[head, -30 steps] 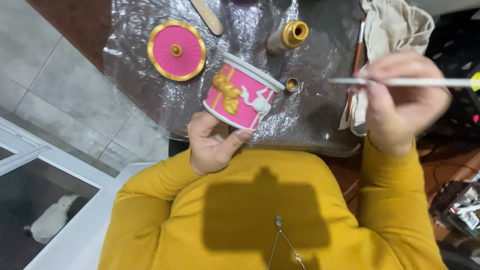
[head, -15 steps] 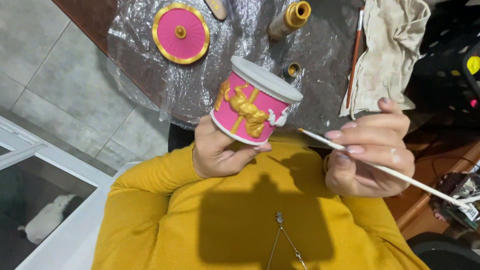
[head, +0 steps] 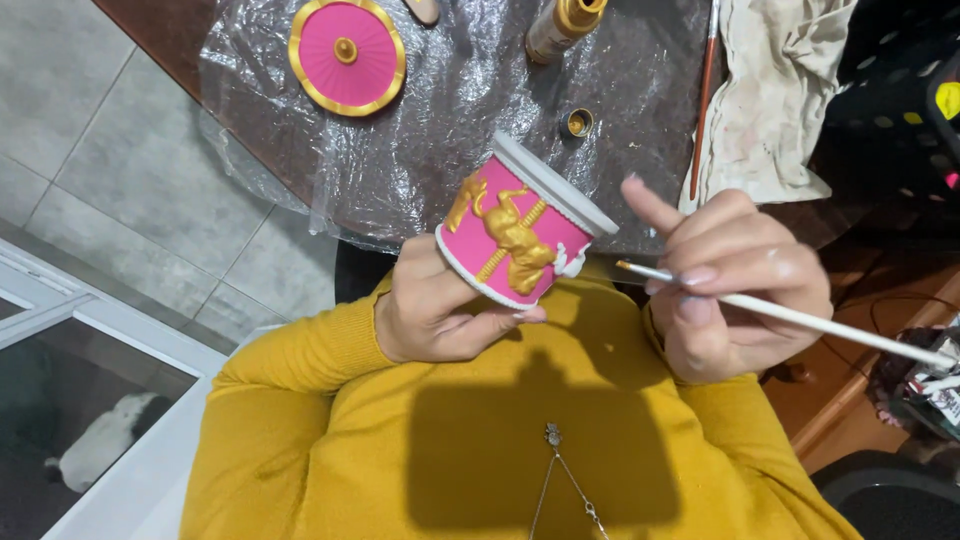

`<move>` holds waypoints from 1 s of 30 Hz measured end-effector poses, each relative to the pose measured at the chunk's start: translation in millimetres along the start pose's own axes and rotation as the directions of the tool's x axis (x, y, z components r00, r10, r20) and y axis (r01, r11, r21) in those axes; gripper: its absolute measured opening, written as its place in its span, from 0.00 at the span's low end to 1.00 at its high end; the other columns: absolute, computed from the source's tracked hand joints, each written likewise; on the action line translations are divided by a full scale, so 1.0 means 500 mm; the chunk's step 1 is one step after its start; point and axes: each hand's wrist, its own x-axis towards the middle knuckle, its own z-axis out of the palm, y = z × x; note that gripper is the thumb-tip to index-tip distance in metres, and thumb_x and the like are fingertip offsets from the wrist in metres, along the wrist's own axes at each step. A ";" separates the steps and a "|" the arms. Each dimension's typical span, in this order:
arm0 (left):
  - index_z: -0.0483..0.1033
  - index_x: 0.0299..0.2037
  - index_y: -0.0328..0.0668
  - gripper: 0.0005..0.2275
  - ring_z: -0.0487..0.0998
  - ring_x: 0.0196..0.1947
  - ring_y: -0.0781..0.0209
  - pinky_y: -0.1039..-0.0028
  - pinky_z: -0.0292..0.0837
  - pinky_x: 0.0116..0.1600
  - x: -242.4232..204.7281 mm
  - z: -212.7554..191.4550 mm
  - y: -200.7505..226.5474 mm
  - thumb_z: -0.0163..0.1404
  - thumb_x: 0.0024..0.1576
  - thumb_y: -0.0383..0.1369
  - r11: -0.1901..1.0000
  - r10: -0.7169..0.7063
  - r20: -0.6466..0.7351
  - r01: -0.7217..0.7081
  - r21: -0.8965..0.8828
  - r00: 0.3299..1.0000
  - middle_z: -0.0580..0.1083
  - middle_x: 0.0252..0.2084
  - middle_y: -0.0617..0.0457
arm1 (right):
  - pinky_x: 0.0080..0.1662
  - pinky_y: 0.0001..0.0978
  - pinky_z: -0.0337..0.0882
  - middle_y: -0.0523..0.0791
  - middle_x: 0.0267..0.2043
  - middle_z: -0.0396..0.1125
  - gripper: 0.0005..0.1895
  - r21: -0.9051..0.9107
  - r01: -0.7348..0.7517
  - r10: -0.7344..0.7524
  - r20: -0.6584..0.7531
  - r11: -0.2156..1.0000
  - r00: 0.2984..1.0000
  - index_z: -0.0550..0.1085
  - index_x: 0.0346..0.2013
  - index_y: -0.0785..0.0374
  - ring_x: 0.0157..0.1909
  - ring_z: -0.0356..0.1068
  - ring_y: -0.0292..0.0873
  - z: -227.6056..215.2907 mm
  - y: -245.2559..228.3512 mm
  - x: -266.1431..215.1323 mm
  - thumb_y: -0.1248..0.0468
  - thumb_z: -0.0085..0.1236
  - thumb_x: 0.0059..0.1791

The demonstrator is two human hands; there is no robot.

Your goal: Painting gold accents on a carousel-themed container using a fine-tip brush

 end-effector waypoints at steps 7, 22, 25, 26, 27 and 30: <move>0.81 0.43 0.35 0.12 0.80 0.28 0.53 0.66 0.75 0.35 -0.002 0.000 -0.004 0.64 0.57 0.35 0.999 0.040 0.038 -0.040 0.019 0.998 0.80 0.34 0.48 | 0.54 0.61 0.87 0.53 0.39 0.65 0.05 -0.149 0.091 -0.037 0.333 0.985 0.942 0.71 0.39 0.67 0.40 0.66 0.45 -0.042 -0.006 0.010 0.66 0.52 0.54; 0.82 0.40 0.40 0.10 0.78 0.26 0.53 0.65 0.74 0.31 -0.007 0.007 -0.007 0.65 0.57 0.36 0.994 0.070 0.048 -0.074 0.082 0.996 0.79 0.33 0.50 | 0.62 0.74 0.80 0.56 0.41 0.68 0.08 -0.127 0.027 0.012 0.297 0.992 0.955 0.70 0.46 0.66 0.41 0.69 0.43 -0.042 -0.013 -0.025 0.75 0.54 0.53; 0.82 0.39 0.41 0.09 0.78 0.25 0.53 0.64 0.74 0.31 -0.006 0.009 -0.008 0.63 0.58 0.37 0.992 0.086 0.041 -0.089 0.084 0.995 0.79 0.33 0.50 | 0.60 0.74 0.81 0.57 0.40 0.68 0.08 -0.123 0.046 -0.007 0.296 0.991 0.955 0.69 0.45 0.66 0.39 0.69 0.43 -0.044 -0.009 -0.025 0.74 0.54 0.52; 0.82 0.39 0.40 0.09 0.78 0.25 0.53 0.65 0.73 0.30 -0.004 0.008 -0.007 0.63 0.58 0.36 0.992 0.084 0.041 -0.088 0.087 0.996 0.79 0.33 0.50 | 0.60 0.74 0.81 0.57 0.40 0.68 0.08 -0.128 0.042 -0.002 0.297 0.991 0.955 0.69 0.46 0.66 0.40 0.69 0.43 -0.045 -0.009 -0.025 0.74 0.54 0.52; 0.82 0.39 0.39 0.09 0.78 0.25 0.54 0.66 0.73 0.30 -0.002 0.007 -0.006 0.64 0.58 0.35 0.992 0.083 0.042 -0.087 0.090 0.996 0.79 0.33 0.50 | 0.60 0.74 0.81 0.57 0.40 0.68 0.08 -0.132 0.038 0.003 0.298 0.990 0.955 0.70 0.46 0.66 0.40 0.69 0.43 -0.045 -0.009 -0.026 0.74 0.55 0.52; 0.83 0.39 0.40 0.10 0.77 0.24 0.54 0.65 0.72 0.29 -0.007 0.010 -0.007 0.64 0.58 0.37 0.992 0.080 0.034 -0.083 0.092 0.996 0.78 0.31 0.51 | 0.61 0.75 0.80 0.57 0.42 0.69 0.09 -0.119 0.025 0.013 0.304 0.993 0.953 0.70 0.47 0.66 0.40 0.68 0.44 -0.050 -0.010 -0.029 0.74 0.55 0.52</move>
